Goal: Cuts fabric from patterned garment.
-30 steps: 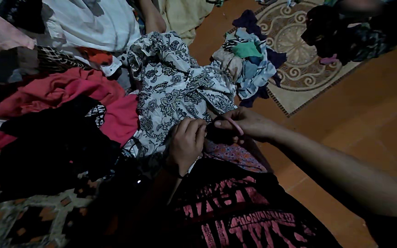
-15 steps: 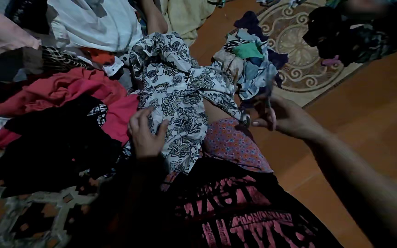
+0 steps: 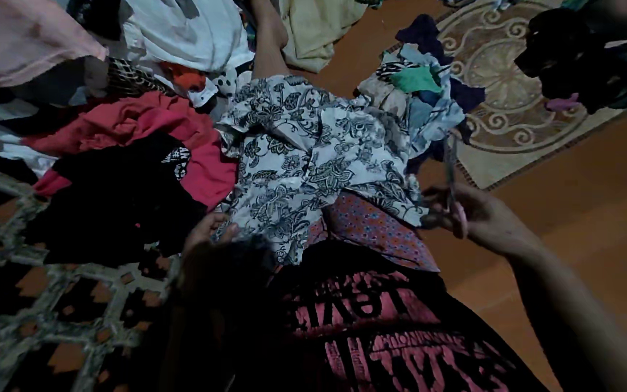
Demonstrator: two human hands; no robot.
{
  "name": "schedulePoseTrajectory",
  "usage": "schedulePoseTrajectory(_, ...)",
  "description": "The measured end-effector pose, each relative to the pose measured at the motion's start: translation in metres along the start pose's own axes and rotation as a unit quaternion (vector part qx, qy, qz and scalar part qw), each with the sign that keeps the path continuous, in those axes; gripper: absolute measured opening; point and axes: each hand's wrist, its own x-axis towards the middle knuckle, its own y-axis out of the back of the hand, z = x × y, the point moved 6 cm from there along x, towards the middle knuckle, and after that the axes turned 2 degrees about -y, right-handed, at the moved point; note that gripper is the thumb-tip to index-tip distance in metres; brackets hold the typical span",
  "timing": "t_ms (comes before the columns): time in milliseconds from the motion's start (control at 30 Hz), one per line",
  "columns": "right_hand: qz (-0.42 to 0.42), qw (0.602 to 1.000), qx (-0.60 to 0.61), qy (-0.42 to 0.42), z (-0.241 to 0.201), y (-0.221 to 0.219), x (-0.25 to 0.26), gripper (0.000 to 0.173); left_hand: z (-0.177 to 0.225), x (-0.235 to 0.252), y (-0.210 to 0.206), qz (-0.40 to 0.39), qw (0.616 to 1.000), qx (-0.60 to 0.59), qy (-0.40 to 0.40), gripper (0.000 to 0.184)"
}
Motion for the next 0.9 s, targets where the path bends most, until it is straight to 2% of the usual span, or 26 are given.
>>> schedulePoseTrajectory(33, 0.039, 0.999, 0.008, 0.0, 0.001, 0.002, 0.001, 0.053, 0.006, -0.002, -0.002, 0.033, 0.999, 0.02, -0.02, 0.038)
schedulePoseTrajectory(100, 0.122, 0.992, 0.025, 0.019, -0.005, 0.002, 0.012, 0.055, 0.026, 0.004, -0.011, 0.111, 0.986, 0.023, -0.121, 0.045)
schedulePoseTrajectory(133, 0.145, 0.988, 0.032, 0.029, -0.013, -0.002, 0.02, 0.057, 0.04, 0.011, -0.018, 0.122, 0.979, 0.014, -0.163, 0.047)
schedulePoseTrajectory(233, 0.133, 0.989, 0.027, 0.057, -0.039, -0.025, 0.047, 0.058, 0.073, 0.047, -0.047, 0.098, 0.954, 0.074, -0.274, 0.049)
schedulePoseTrajectory(300, 0.106, 0.989, -0.018, 0.097, -0.056, -0.043, 0.06, 0.055, 0.089, 0.068, -0.06, 0.042, 0.941, 0.12, -0.313, 0.028)
schedulePoseTrajectory(333, 0.101, 0.987, -0.036, 0.118, -0.062, -0.05, 0.065, 0.054, 0.099, 0.076, -0.058, 0.014, 0.939, 0.128, -0.32, 0.023)
schedulePoseTrajectory(400, 0.106, 0.984, -0.046, 0.133, -0.066, -0.058, 0.07, 0.052, 0.119, 0.091, -0.036, -0.026, 0.944, 0.104, -0.311, 0.024)
schedulePoseTrajectory(467, 0.129, 0.984, -0.02, 0.12, -0.066, -0.061, 0.073, 0.05, 0.139, 0.122, -0.007, -0.028, 0.957, 0.058, -0.283, 0.029)
schedulePoseTrajectory(600, 0.207, 0.974, 0.023, 0.089, -0.062, -0.063, 0.074, 0.055, 0.167, 0.192, 0.04, 0.062, 0.962, 0.04, -0.262, 0.034)
schedulePoseTrajectory(667, 0.243, 0.964, 0.041, 0.099, -0.058, -0.063, 0.078, 0.057, 0.177, 0.215, 0.052, 0.131, 0.964, 0.056, -0.225, 0.034)
schedulePoseTrajectory(700, 0.257, 0.96, 0.045, 0.105, -0.056, -0.063, 0.078, 0.059, 0.181, 0.219, 0.054, 0.15, 0.966, 0.073, -0.198, 0.04)
schedulePoseTrajectory(767, 0.277, 0.952, 0.061, 0.118, -0.054, -0.06, 0.076, 0.063, 0.193, 0.205, 0.047, 0.134, 0.969, 0.06, -0.196, 0.056)
schedulePoseTrajectory(833, 0.285, 0.944, 0.095, 0.132, -0.05, -0.058, 0.071, 0.061, 0.21, 0.153, 0.031, 0.068, 0.951, -0.012, -0.3, 0.04)
schedulePoseTrajectory(867, 0.285, 0.942, 0.113, 0.136, -0.049, -0.058, 0.068, 0.059, 0.219, 0.114, 0.022, 0.006, 0.923, -0.089, -0.373, 0.026)
schedulePoseTrajectory(900, 0.283, 0.94, 0.134, 0.132, -0.049, -0.059, 0.064, 0.057, 0.226, 0.069, 0.015, -0.077, 0.878, -0.189, -0.433, 0.015)
